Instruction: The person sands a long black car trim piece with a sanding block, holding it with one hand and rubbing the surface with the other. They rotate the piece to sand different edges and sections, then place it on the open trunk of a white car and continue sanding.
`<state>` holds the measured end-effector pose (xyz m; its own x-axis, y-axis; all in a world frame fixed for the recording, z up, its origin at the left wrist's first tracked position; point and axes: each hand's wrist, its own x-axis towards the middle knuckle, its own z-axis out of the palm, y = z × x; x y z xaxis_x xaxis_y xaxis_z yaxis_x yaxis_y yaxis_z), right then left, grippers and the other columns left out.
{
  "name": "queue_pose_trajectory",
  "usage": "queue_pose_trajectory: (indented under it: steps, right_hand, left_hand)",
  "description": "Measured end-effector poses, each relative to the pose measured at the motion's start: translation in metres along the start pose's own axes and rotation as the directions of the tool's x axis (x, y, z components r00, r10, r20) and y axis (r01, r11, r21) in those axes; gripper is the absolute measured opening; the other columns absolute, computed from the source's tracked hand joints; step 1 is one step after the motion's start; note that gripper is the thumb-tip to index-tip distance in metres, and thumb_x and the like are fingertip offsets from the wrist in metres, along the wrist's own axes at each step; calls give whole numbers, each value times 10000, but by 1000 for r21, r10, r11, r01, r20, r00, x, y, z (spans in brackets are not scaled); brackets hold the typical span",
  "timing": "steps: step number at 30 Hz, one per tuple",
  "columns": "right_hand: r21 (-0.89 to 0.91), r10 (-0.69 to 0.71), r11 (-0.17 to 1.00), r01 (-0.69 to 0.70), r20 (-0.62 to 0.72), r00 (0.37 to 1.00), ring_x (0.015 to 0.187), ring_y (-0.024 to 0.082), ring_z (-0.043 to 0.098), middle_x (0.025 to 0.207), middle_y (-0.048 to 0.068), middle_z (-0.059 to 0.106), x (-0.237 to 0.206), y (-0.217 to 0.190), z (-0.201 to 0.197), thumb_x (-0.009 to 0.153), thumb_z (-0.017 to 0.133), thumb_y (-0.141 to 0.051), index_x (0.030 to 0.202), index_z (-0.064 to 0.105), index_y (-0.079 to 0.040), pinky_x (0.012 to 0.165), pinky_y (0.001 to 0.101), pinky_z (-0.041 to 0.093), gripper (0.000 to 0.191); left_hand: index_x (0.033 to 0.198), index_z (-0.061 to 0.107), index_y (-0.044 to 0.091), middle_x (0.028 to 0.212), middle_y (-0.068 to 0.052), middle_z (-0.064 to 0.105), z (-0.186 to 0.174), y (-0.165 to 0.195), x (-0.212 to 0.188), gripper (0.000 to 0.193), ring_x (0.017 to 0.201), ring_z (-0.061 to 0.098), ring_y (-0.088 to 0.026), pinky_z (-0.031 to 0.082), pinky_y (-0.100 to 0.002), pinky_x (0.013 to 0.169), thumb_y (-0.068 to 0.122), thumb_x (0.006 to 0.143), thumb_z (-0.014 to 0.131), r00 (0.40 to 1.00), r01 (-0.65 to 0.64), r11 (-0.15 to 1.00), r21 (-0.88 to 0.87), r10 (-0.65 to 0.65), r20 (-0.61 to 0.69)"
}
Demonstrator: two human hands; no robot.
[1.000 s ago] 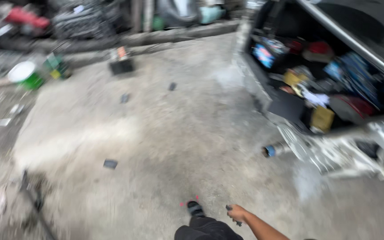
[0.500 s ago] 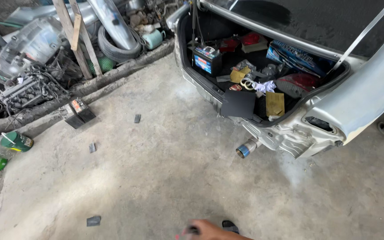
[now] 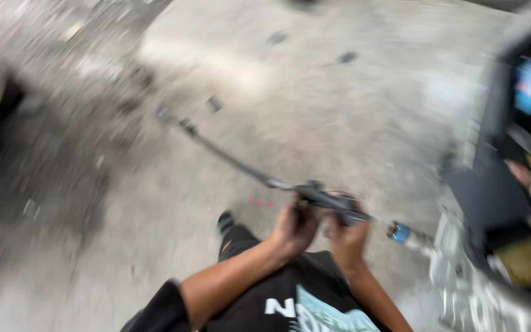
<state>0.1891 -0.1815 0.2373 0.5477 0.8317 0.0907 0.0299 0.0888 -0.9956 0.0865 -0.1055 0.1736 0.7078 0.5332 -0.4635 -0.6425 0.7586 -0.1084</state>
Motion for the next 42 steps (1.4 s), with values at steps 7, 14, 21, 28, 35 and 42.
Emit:
queue_pose_trajectory:
  steps: [7, 14, 21, 28, 35, 42]
  right_hand:
    - [-130, -85, 990, 55, -239, 967, 735, 168, 642, 884, 175, 665, 12, 20, -63, 1020, 671, -21, 1157, 614, 87, 664, 324, 563, 184]
    - [-141, -62, 990, 24, -270, 961, 686, 166, 614, 914, 201, 664, 14, -25, -76, 1067, 675, -99, 1108, 620, 102, 613, 352, 522, 212]
    - [-294, -134, 955, 37, -319, 938, 749, 151, 630, 1147, 159, 677, 38, -99, -24, 1038, 619, -39, 1202, 617, -42, 578, 302, 523, 165]
    - [-216, -60, 975, -53, -484, 873, 744, 119, 591, 1116, 161, 664, 80, -126, 14, 1017, 670, -68, 1148, 620, -30, 558, 275, 503, 146]
    - [-242, 194, 865, -439, -645, 739, 665, 146, 609, 868, 120, 689, 101, -157, 11, 911, 728, -181, 1218, 652, 22, 557, 283, 485, 376]
    - [-102, 1, 993, -60, -501, 865, 821, 147, 587, 963, 99, 639, 109, -161, 21, 1031, 737, -329, 1335, 578, 30, 712, 296, 459, 497]
  left_hand:
    - [1380, 360, 22, 1266, -187, 587, 21, 34, -42, 760, 1151, 677, -337, 578, -436, 959, 364, 822, 746, 913, 43, -118, 992, 408, 9]
    - [1387, 456, -27, 1375, -281, 546, 91, 128, 4, 872, 1356, 470, -428, 403, -534, 1098, 395, 750, 877, 677, -601, -732, 320, -254, 691]
    - [1232, 692, 68, 958, -116, 790, 175, 132, 100, 438, 853, 769, -288, 577, -425, 777, 412, 961, 696, 349, -588, -138, 797, -932, 96]
    - [1207, 547, -4, 796, -124, 679, 232, 113, 103, 384, 717, 651, -286, 499, -413, 640, 294, 983, 637, 312, -563, 2, 826, -925, 215]
    - [1033, 638, 24, 636, -110, 614, 263, 110, 119, 265, 572, 583, -223, 506, -383, 582, 266, 1041, 532, 422, -354, -120, 927, -905, 44]
    - [938, 636, -7, 624, -108, 616, 277, 116, 123, 370, 540, 581, -224, 497, -387, 564, 330, 1052, 535, 416, -390, -103, 915, -906, 75]
